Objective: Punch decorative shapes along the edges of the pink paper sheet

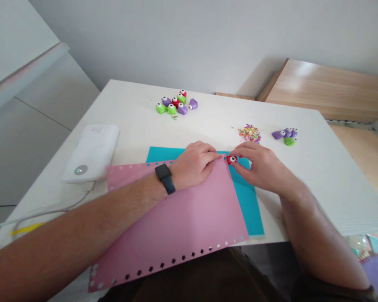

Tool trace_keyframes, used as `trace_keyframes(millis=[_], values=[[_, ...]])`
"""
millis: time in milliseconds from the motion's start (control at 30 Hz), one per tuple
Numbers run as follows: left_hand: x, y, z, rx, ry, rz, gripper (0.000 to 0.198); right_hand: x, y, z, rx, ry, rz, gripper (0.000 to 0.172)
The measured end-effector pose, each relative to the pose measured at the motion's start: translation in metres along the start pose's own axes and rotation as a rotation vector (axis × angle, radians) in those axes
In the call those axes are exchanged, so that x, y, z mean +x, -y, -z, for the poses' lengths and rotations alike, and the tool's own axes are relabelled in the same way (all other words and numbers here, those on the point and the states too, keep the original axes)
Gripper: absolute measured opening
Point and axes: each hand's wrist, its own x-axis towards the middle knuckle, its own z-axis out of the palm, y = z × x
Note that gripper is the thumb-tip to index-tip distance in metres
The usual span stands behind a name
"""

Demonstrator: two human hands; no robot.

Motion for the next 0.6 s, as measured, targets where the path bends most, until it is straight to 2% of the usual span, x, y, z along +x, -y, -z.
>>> trace_keyframes(millis=[600], values=[[-0.0013, 0.0036, -0.0033, -0.019, -0.060, -0.046, 0.029, -0.0013, 0.0006, 0.0014, 0.027, 0.032, 0.039, 0.022]])
